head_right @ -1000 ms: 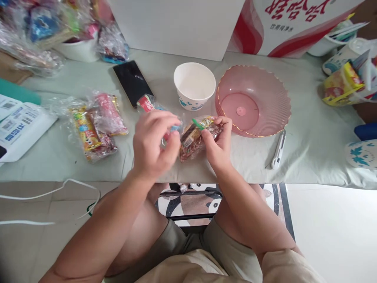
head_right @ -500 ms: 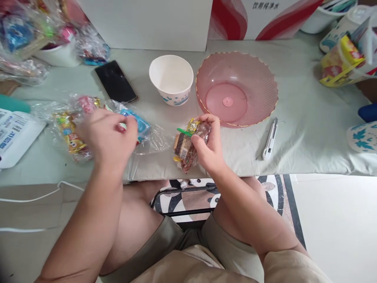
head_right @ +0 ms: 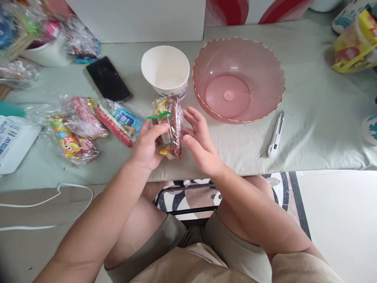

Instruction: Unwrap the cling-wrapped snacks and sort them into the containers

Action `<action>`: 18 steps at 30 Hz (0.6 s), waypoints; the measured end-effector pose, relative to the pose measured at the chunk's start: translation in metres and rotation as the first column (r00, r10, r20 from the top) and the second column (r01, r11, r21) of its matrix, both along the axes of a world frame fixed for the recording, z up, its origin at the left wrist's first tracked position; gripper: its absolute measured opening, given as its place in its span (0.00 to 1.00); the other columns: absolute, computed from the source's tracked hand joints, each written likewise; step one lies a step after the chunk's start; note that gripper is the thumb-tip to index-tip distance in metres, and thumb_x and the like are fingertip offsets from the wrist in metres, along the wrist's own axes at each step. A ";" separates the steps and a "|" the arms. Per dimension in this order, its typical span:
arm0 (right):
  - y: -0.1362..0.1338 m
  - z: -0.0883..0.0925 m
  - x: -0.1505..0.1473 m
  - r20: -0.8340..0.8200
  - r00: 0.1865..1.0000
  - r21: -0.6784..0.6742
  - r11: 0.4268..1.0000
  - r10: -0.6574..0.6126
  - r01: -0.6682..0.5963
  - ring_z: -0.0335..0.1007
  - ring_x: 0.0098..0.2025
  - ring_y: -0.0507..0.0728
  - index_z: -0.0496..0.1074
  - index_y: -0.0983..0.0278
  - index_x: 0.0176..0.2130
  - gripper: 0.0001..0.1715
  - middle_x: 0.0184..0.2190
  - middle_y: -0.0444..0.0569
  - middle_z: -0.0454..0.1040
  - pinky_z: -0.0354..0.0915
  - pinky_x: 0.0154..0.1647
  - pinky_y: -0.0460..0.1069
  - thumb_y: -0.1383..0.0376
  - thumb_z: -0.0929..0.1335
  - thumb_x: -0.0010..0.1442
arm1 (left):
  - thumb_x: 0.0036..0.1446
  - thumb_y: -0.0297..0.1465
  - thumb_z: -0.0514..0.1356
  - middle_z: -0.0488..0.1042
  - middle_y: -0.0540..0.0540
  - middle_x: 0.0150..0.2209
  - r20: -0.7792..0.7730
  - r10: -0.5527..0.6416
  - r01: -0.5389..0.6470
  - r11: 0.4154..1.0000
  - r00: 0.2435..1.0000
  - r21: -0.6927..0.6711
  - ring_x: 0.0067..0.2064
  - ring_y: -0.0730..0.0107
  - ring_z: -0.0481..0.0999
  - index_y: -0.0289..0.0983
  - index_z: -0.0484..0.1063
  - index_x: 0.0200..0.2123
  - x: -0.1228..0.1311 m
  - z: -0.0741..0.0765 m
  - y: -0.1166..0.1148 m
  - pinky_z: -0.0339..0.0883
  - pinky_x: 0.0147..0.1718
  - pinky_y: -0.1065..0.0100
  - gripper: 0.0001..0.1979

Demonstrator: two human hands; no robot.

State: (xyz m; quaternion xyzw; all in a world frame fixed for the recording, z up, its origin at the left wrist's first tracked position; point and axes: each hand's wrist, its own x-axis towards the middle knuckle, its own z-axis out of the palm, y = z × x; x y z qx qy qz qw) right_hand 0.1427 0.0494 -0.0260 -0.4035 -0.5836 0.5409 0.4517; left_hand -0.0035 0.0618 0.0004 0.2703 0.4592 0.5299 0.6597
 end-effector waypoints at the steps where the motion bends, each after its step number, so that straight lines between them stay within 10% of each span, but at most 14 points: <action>1: -0.002 -0.002 -0.001 -0.025 1.000 -0.032 0.999 0.016 -0.017 0.73 0.60 0.62 0.50 0.50 0.67 0.38 0.71 0.56 0.58 0.76 0.57 0.62 0.40 0.62 0.67 | 0.45 0.37 0.72 0.76 0.51 0.30 -0.016 0.047 -0.047 0.999 0.999 -0.026 0.26 0.69 0.74 0.40 0.71 0.37 -0.002 -0.001 0.003 0.73 0.28 0.65 0.18; 11: -0.006 0.001 -0.029 -0.015 0.996 -0.126 0.988 0.092 -0.093 0.73 0.59 0.58 0.57 0.55 0.58 0.24 0.63 0.55 0.66 0.76 0.58 0.57 0.52 0.66 0.67 | 0.45 0.31 0.67 0.73 0.52 0.34 -0.341 0.501 -0.481 0.864 0.795 0.149 0.32 0.71 0.73 0.43 0.67 0.41 -0.017 -0.005 -0.005 0.70 0.31 0.69 0.18; 18: -0.012 0.003 -0.018 0.079 0.997 0.001 1.000 0.001 -0.001 0.75 0.48 0.58 0.59 0.56 0.56 0.26 0.53 0.53 0.72 0.77 0.41 0.53 0.47 0.67 0.66 | 0.50 0.41 0.70 0.77 0.48 0.39 -0.041 0.085 -0.084 0.996 0.996 0.024 0.37 0.65 0.79 0.42 0.70 0.41 -0.010 -0.003 -0.016 0.75 0.35 0.65 0.18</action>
